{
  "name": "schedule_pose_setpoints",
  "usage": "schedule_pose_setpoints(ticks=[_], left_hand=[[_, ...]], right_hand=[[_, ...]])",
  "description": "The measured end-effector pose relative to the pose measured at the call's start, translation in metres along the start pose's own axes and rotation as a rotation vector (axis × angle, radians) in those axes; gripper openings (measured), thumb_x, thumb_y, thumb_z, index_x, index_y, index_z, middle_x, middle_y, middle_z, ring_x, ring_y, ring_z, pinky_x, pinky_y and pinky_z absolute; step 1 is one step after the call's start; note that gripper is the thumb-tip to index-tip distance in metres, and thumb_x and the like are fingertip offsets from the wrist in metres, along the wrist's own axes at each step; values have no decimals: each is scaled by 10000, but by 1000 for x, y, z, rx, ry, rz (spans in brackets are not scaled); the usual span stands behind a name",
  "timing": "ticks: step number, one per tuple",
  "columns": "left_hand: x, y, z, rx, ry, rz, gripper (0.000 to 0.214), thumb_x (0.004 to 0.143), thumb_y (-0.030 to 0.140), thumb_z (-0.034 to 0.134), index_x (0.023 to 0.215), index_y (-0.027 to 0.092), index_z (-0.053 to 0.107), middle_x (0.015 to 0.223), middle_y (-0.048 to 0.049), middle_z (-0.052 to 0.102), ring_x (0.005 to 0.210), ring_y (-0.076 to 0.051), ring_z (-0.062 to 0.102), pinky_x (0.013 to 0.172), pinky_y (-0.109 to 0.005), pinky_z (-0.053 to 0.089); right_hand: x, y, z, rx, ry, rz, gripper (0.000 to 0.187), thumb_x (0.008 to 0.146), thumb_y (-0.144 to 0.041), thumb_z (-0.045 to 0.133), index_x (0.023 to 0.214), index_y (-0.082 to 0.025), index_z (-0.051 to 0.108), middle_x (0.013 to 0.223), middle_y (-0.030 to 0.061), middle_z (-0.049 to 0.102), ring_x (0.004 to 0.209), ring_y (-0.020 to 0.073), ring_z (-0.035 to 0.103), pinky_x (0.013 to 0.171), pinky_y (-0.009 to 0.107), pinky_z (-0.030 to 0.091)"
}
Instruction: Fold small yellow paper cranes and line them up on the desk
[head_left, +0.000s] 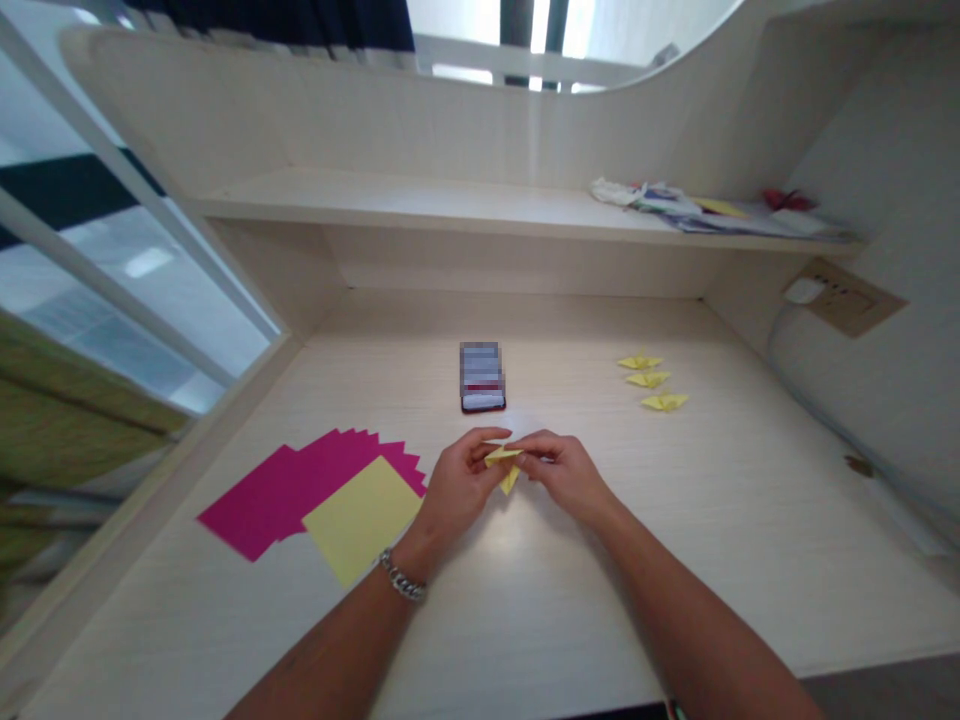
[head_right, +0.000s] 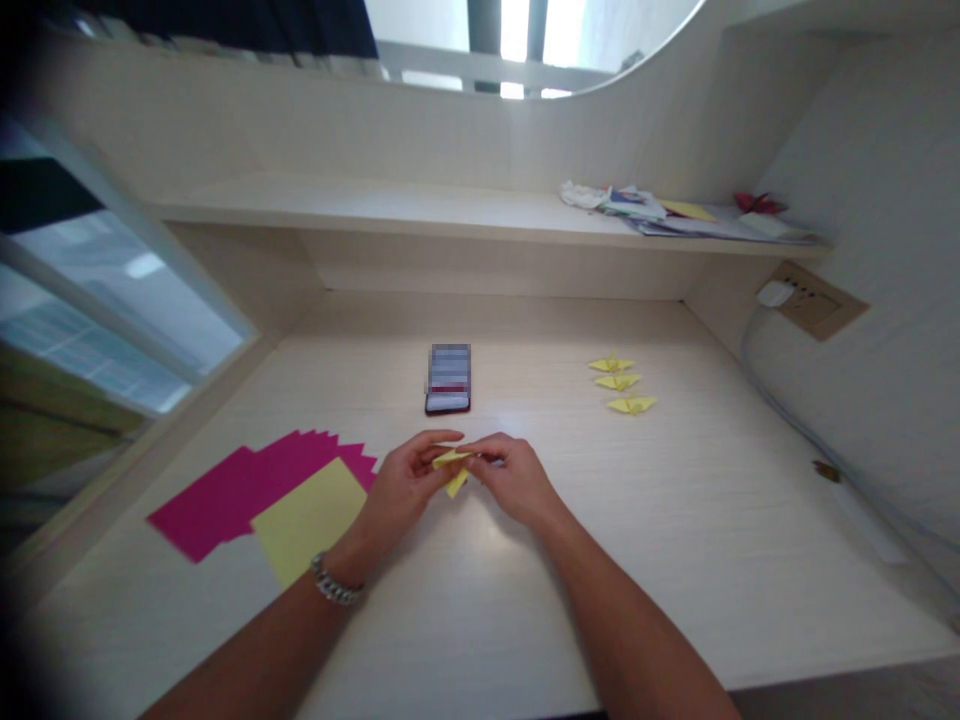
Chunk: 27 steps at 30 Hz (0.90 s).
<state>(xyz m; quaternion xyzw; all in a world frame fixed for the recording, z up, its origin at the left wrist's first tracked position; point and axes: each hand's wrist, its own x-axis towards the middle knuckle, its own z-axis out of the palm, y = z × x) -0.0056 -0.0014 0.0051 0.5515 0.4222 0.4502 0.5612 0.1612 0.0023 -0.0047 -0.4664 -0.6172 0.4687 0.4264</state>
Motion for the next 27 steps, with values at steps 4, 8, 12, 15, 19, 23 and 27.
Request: schedule_pose_setpoints(ticks=[4,8,12,15,19,23,27], left_hand=[[-1,4,2,-101,-13,-47,360,715,238,707,1044,148,593,946,-94,710,843,-201,672,752,-329,536],[-1,6,2,-308,-24,-123,314,762,300,669,1027,137,619,904,-100,713,762,-185,671,732,-341,540],[1,4,4,-455,-12,-170,229,802,303,630,943,123,652,814,-93,710,720,-167,668,707,-308,530],[1,2,6,-477,-9,-185,192,785,268,656,910,123,660,804,-80,703,708,-151,659,691,-285,528],[0,3,7,-447,-17,-195,195,766,256,680,908,123,659,851,-79,700,743,-153,656,704,-284,530],[1,3,7,-389,-2,-188,218,736,263,709,889,121,648,832,-72,705,737,-169,666,694,-296,539],[2,0,8,-324,26,-184,226,730,298,709,857,124,639,796,-64,710,711,-180,674,695,-320,546]], right_hand=[[2,2,0,148,14,101,230,734,-369,664,860,-188,730,779,41,690,678,152,599,624,276,488],[3,2,0,304,89,189,311,675,-441,700,810,-161,705,729,34,685,628,143,595,602,271,492],[3,0,2,363,108,217,341,654,-457,716,807,-154,689,734,40,680,609,139,592,587,268,488],[2,-2,2,351,98,202,324,670,-455,705,804,-162,683,731,36,674,598,134,584,573,262,479],[2,-4,3,328,96,180,294,686,-433,699,795,-161,677,703,25,656,569,120,557,547,247,457],[2,-7,4,263,92,165,274,706,-420,684,768,-154,669,637,6,616,524,102,507,509,227,417],[1,-9,5,262,73,157,265,718,-409,677,746,-145,669,607,-3,600,509,91,490,503,218,402]])
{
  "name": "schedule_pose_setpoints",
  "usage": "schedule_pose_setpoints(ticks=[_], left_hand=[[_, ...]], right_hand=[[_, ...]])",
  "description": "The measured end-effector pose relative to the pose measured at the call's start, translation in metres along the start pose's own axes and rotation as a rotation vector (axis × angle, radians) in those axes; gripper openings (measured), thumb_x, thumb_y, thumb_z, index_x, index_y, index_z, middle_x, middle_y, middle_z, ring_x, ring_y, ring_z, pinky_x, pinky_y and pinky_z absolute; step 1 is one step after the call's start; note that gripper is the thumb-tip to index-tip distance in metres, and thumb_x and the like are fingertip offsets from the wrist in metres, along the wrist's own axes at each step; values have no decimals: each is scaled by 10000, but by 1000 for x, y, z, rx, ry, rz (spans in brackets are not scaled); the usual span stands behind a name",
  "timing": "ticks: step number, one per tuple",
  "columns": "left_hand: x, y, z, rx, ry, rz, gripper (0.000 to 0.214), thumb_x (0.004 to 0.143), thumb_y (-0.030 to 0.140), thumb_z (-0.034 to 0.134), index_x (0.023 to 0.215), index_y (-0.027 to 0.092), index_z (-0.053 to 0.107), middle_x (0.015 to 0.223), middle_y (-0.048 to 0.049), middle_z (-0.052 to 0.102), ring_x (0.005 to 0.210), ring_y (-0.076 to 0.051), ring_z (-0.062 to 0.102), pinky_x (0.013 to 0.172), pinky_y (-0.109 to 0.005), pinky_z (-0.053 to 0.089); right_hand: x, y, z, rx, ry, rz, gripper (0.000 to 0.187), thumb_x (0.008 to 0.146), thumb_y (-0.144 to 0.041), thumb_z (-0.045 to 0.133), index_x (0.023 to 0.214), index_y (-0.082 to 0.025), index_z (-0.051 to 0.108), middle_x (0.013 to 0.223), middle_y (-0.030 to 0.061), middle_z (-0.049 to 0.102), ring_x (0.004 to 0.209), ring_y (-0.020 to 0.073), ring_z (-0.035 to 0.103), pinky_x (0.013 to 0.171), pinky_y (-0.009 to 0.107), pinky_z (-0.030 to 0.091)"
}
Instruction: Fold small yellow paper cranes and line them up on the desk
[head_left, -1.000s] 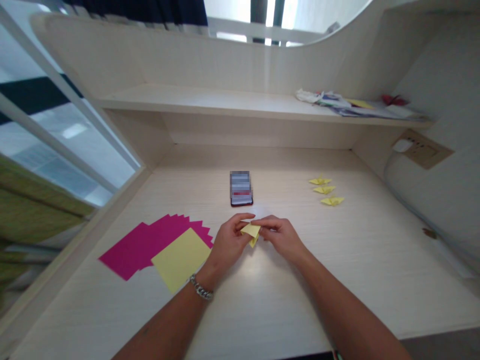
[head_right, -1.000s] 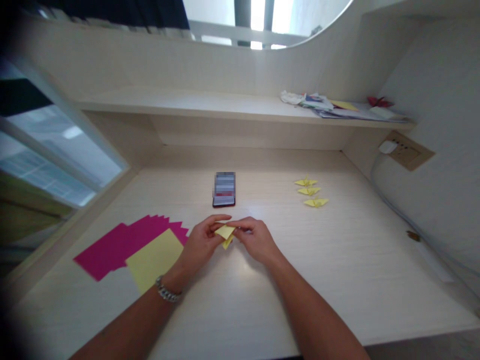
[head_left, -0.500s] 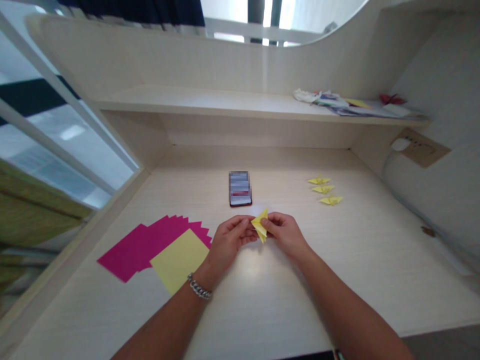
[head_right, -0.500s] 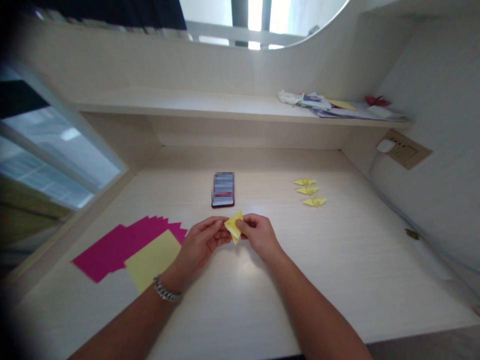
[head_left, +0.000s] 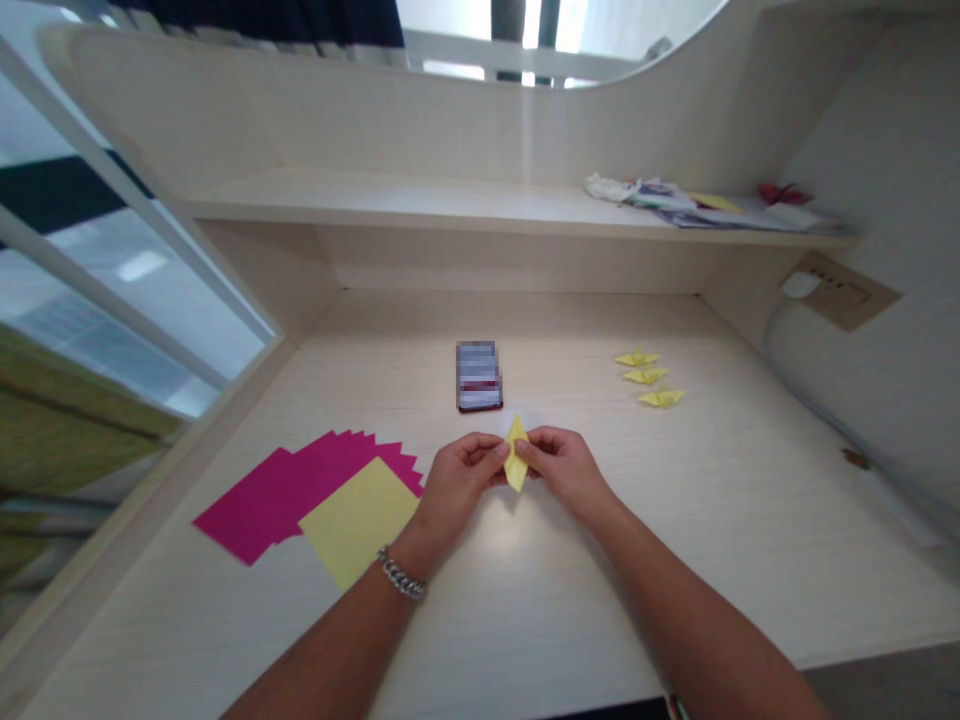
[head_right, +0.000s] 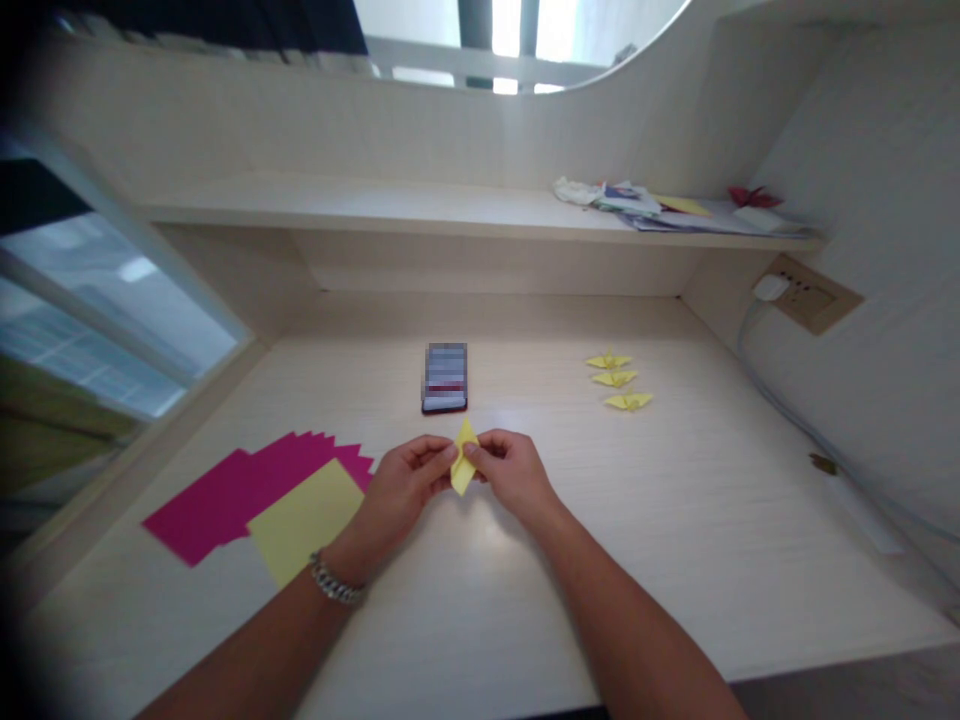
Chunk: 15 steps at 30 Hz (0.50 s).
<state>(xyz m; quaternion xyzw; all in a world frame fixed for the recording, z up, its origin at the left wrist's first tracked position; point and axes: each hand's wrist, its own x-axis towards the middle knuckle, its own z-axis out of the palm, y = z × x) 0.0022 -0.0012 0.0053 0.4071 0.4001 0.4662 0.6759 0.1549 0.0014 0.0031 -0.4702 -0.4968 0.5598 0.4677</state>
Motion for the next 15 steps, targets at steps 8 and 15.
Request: schedule_pose_setpoints(ticks=[8,15], left_hand=[[4,-5,0,167,85,62,253,733,365,686,820,138,615,693,-32,684,595,-146,635,592,-266,515],[1,-9,1,326,158,163,229,795,369,622,826,143,597,642,-14,638,553,-122,584,513,-220,453]], right_hand=[[-1,2,1,13,-38,51,292,723,-426,667,792,-145,706,586,-5,596,518,96,507,524,226,405],[-1,5,3,39,-33,59,269,712,-399,686,819,-153,707,617,-1,617,535,97,524,530,226,416]])
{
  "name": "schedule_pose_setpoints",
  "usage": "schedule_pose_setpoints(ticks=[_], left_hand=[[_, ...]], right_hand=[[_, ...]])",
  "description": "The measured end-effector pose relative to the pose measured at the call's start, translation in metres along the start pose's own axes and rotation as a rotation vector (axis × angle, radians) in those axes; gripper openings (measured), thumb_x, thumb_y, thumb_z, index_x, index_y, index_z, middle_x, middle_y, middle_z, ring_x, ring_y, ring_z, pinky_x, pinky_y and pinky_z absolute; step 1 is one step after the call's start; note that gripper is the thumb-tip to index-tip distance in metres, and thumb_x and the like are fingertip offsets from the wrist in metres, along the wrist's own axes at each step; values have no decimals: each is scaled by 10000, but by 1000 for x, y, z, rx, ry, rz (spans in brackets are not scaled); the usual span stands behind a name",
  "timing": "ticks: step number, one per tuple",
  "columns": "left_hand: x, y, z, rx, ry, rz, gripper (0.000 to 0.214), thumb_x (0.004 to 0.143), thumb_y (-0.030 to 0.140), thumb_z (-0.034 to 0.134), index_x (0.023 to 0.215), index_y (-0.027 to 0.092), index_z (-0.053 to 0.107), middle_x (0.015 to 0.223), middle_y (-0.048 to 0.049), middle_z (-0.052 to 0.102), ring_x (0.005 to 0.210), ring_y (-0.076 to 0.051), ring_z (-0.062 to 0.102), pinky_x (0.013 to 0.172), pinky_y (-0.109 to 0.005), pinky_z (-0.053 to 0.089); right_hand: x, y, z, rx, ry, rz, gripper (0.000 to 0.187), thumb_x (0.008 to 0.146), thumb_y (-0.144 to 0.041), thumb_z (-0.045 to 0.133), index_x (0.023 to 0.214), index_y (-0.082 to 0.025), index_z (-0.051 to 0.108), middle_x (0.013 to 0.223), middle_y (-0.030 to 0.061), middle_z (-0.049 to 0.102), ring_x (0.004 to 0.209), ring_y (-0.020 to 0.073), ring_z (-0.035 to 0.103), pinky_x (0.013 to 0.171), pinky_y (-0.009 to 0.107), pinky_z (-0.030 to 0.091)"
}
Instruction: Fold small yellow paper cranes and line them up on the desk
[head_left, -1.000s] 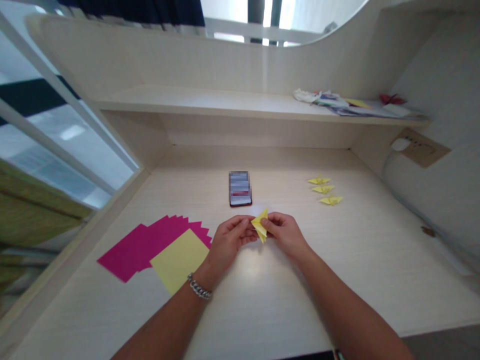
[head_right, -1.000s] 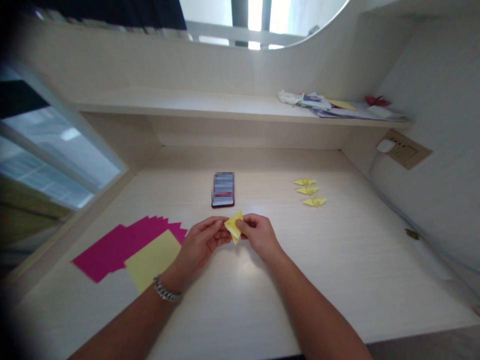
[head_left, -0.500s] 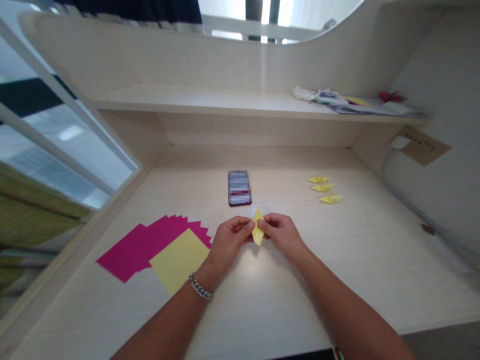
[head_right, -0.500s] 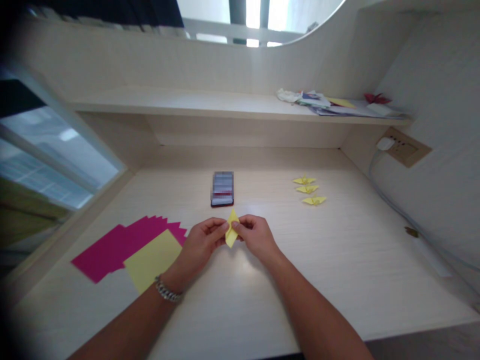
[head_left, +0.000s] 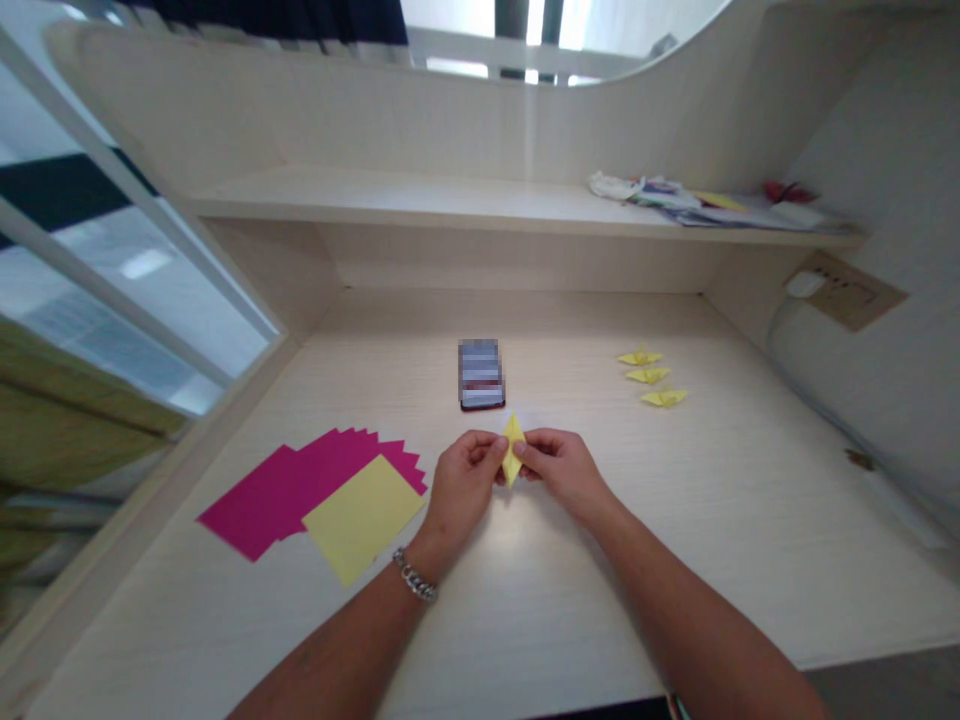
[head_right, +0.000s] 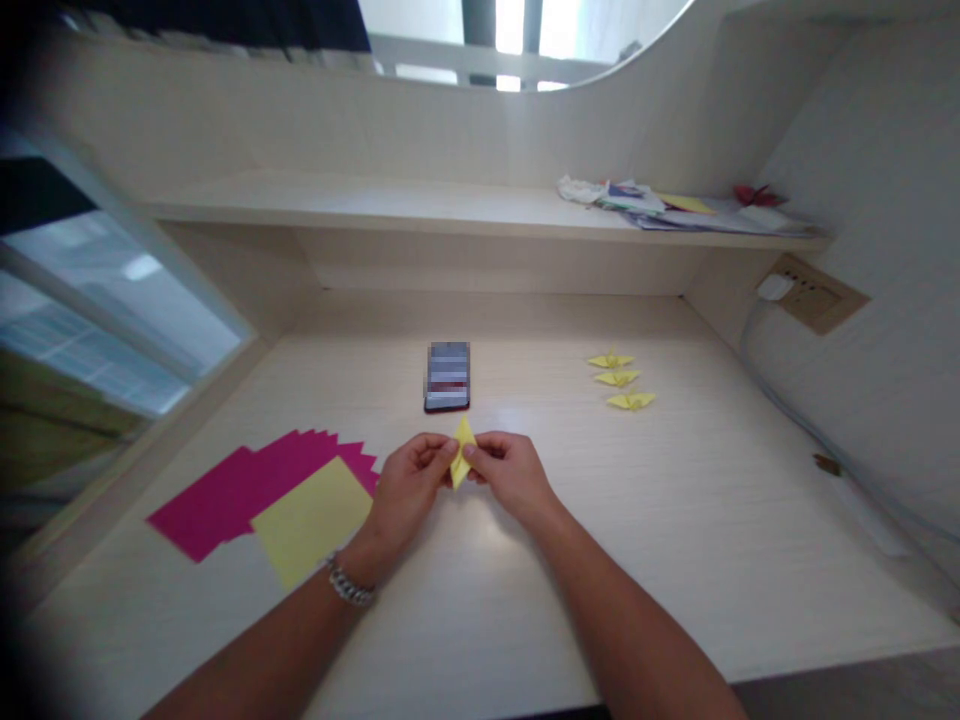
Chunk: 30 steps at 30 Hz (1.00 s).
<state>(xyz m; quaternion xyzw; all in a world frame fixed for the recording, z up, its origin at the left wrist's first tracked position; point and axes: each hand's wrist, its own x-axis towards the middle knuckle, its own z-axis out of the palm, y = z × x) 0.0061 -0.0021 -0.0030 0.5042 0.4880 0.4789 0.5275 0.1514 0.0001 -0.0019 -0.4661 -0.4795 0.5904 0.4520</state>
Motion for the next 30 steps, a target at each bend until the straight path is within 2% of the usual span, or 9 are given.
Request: schedule_pose_setpoints(ticks=[4,11,21,30], left_hand=[[-2,5,-1,29,5,33,209,795,343,630,816,138,592,634,-11,629,531,-106,561,503,-207,439],[-2,1,-3,-178,-141,-78,297,744,282,688,984,153,571,683,-25,660,591,-143,620,586,-271,508],[-4,2,-1,-286,-134,-134,450,677,253,750,1071,160,554,682,-10,651,599,-129,616,615,-267,506],[-9,4,1,-366,-159,-153,528,630,168,777,1108,175,552,714,0,639,630,-110,608,638,-243,480]], right_hand=[[-1,1,1,46,23,17,258,673,-369,717,811,-152,697,677,15,653,572,106,558,557,235,445],[1,1,-1,49,99,-22,240,641,-324,728,798,-145,697,693,23,670,582,116,574,567,246,458],[0,-2,0,-47,169,-161,176,682,-284,693,796,-150,705,727,43,691,640,148,600,624,275,474],[1,-5,0,-117,265,-200,192,703,-317,683,805,-157,704,698,33,677,604,143,576,589,262,458]])
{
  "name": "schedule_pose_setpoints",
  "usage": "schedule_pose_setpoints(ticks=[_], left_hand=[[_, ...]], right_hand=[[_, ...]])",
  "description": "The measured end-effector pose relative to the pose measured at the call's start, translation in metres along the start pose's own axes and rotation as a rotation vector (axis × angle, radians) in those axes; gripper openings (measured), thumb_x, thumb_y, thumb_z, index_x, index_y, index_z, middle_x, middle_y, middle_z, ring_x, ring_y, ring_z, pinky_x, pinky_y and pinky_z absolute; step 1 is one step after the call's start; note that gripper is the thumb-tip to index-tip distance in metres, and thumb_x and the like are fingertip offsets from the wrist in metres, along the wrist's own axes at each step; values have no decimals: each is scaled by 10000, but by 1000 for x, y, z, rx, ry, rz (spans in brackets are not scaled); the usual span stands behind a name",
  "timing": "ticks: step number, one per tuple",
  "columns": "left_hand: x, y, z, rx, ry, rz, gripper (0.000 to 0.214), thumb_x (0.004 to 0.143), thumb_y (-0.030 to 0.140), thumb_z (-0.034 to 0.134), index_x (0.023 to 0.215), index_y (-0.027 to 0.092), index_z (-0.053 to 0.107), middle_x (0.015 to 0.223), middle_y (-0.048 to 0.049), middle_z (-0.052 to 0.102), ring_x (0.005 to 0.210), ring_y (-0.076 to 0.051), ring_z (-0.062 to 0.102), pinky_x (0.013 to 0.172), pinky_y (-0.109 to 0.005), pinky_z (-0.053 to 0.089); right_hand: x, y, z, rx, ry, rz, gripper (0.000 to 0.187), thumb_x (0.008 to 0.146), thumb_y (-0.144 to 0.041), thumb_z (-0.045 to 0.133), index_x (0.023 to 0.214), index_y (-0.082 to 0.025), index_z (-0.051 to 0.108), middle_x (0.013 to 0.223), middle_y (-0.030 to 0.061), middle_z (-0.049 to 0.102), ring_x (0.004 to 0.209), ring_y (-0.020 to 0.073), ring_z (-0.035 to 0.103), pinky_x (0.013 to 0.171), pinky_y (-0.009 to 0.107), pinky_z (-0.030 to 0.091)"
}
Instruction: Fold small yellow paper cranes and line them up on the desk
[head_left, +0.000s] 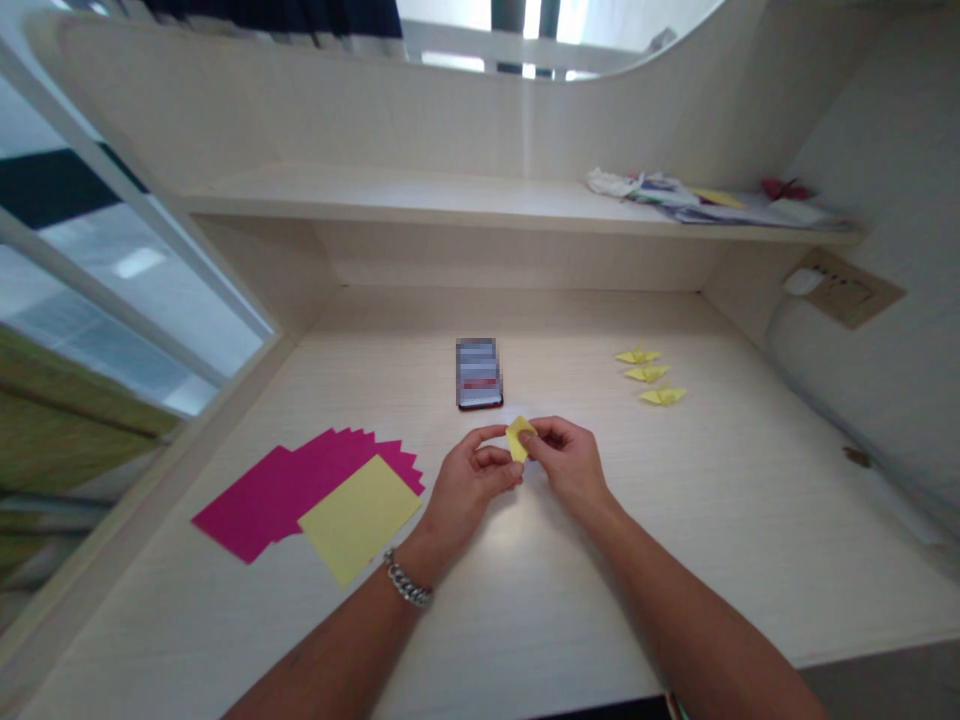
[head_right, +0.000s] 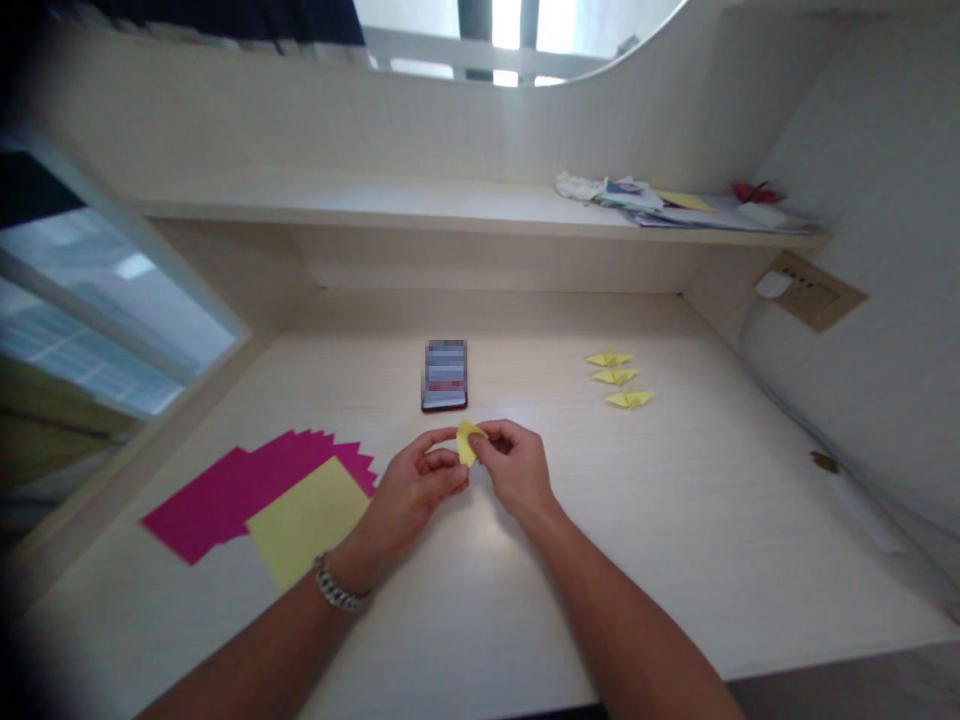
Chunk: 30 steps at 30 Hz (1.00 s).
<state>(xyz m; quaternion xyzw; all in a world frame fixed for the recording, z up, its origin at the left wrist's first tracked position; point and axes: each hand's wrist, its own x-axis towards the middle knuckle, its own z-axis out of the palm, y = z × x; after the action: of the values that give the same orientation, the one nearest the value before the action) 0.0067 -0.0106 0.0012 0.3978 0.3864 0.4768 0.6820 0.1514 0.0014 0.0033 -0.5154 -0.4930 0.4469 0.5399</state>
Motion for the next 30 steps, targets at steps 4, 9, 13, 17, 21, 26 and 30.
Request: schedule_pose_setpoints(ticks=[4,9,13,17,21,26,30], left_hand=[[0,3,-1,46,-25,13,531,600,122,786,1081,175,567,766,-14,665,681,-112,617,661,-231,475],[-2,5,0,256,-5,25,279,662,208,746,906,149,625,759,-57,699,692,-171,653,683,-299,510],[-5,4,2,476,36,108,152,739,277,665,828,155,679,756,-63,702,658,-176,651,640,-289,504],[-6,4,1,585,68,154,133,753,290,630,765,175,694,695,-47,693,642,-183,643,615,-280,485],[-7,8,0,695,116,206,109,753,263,605,721,187,676,634,-24,667,607,-176,620,581,-265,452],[-7,10,0,767,141,204,76,711,215,609,658,184,653,573,-10,638,535,-158,580,529,-252,420],[-3,9,2,521,95,50,105,715,259,619,686,161,642,608,-37,649,535,-161,593,512,-262,460]], right_hand=[[0,0,-1,12,38,-9,215,707,-328,685,830,-153,700,712,38,676,612,145,575,598,271,465],[-1,0,-2,-15,106,-48,229,724,-343,675,851,-155,702,720,43,679,617,153,574,602,282,471],[-4,-3,-1,-60,156,-93,211,744,-331,659,867,-166,706,761,51,691,640,160,584,613,287,477],[-8,-5,1,-128,176,-158,189,766,-322,636,867,-182,714,797,54,697,681,169,600,639,291,483],[-14,-6,5,-141,184,-197,171,778,-300,629,873,-189,717,810,52,697,707,168,617,658,287,490],[-10,-3,6,-64,249,-133,189,757,-327,658,850,-170,708,753,48,694,650,162,612,624,290,497],[-3,-1,2,42,249,-58,240,727,-366,685,844,-156,694,683,36,676,578,149,592,571,285,493]])
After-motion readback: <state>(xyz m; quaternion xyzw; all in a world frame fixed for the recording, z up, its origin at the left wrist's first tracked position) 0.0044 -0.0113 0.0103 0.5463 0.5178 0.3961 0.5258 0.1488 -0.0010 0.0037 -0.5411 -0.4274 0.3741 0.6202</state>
